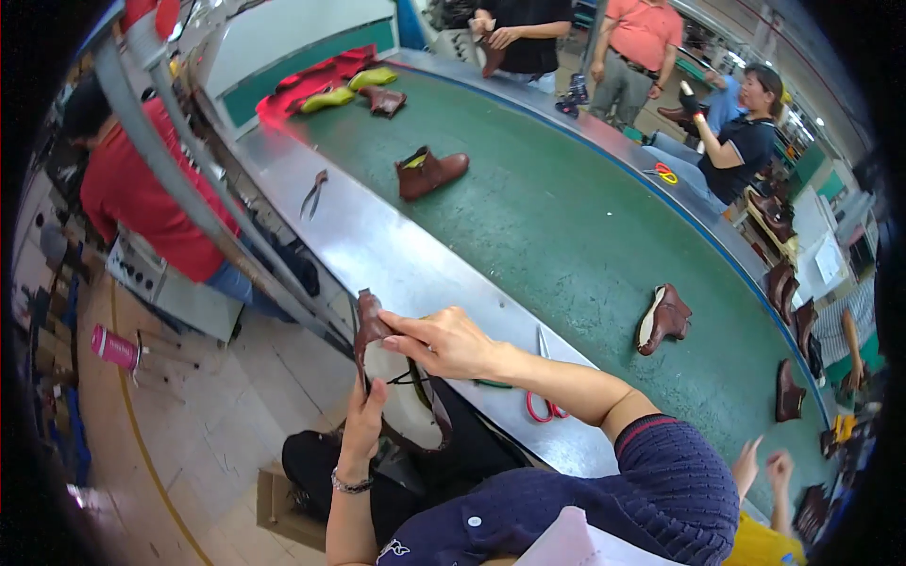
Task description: Manually stretching shoe leather onto a last and hammering it into place.
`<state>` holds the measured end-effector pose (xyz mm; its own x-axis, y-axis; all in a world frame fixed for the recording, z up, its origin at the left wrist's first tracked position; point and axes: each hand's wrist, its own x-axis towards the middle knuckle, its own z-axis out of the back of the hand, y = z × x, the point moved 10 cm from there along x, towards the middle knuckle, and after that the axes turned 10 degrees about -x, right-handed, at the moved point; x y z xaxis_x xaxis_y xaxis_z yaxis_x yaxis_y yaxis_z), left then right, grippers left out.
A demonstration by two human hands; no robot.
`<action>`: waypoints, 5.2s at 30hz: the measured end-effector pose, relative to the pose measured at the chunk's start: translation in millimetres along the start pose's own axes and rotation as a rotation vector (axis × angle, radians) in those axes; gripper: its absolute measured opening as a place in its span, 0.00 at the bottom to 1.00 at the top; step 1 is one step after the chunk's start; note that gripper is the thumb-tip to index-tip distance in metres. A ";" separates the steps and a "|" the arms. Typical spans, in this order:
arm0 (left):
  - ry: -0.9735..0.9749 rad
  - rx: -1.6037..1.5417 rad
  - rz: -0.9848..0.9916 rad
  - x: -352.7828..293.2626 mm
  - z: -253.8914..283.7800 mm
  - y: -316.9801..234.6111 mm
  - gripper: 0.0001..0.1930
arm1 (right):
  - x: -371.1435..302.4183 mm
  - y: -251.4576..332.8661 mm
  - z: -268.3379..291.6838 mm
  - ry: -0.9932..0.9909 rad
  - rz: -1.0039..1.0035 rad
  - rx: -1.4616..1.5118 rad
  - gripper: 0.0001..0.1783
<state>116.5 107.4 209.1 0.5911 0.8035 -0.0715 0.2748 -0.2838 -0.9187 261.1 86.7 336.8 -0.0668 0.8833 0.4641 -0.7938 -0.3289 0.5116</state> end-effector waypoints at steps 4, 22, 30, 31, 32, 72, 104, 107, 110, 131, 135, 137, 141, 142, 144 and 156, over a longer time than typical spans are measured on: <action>-0.218 -0.215 0.177 -63.6 48.1 16.7 0.32 | -13.5 6.4 -51.1 0.295 -0.089 0.273 0.20; -0.465 -0.220 0.359 -147.0 146.3 25.9 0.39 | -171.0 -129.5 -96.2 0.399 -0.362 -0.508 0.35; -0.503 0.079 0.255 -123.3 160.5 30.8 0.39 | -168.5 -153.0 -122.6 0.529 -0.935 -0.002 0.30; -0.504 0.390 0.244 -122.6 165.1 19.2 0.39 | -159.8 -142.0 -121.9 0.461 -0.932 0.177 0.29; -0.700 0.685 -0.059 -130.7 176.2 -4.0 0.37 | -141.3 -119.0 -125.6 0.482 -0.856 0.207 0.28; -0.634 0.608 -0.307 -111.0 177.0 -48.1 0.11 | -35.1 98.6 -220.6 1.005 -0.293 0.010 0.36; -0.502 0.925 -0.443 -114.6 165.3 -54.1 0.20 | -30.8 86.2 -208.1 1.073 -0.320 -0.035 0.36; -0.510 0.907 -0.444 -113.9 164.9 -56.9 0.19 | -25.7 93.2 -207.4 1.048 -0.218 -0.172 0.36; -0.515 0.941 -0.444 -113.0 163.4 -59.1 0.17 | -27.4 95.2 -207.6 0.979 -0.158 -0.299 0.36; -0.543 1.084 -0.494 -121.1 156.3 -55.9 0.16 | 20.8 133.6 -207.5 0.714 0.182 -0.366 0.40; -0.555 1.005 -0.518 -115.9 158.2 -59.8 0.13 | -4.0 104.6 -225.2 0.878 0.015 -0.437 0.39; -0.555 0.957 -0.499 -115.7 159.1 -60.6 0.13 | 2.1 100.1 -228.5 0.992 -0.032 -0.361 0.40; -0.637 0.751 -0.318 -129.1 176.0 -46.4 0.13 | 27.6 150.0 -196.3 0.697 0.219 -0.226 0.40; -0.666 0.728 -0.311 -131.5 178.8 -39.1 0.14 | 29.8 157.7 -190.7 0.613 0.287 -0.213 0.41; -0.674 0.670 -0.267 -129.5 175.5 -38.7 0.13 | 11.6 139.0 -208.7 0.695 0.261 -0.222 0.43; -0.491 -0.594 0.133 -150.9 153.9 70.0 0.37 | -47.1 -50.3 -137.9 0.369 -0.424 -0.316 0.40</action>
<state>-70.2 46.7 95.8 0.2820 0.8435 -0.4572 0.6669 -0.5149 -0.5386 220.9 107.7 189.5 0.1330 0.9903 -0.0395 -0.9330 0.1386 0.3320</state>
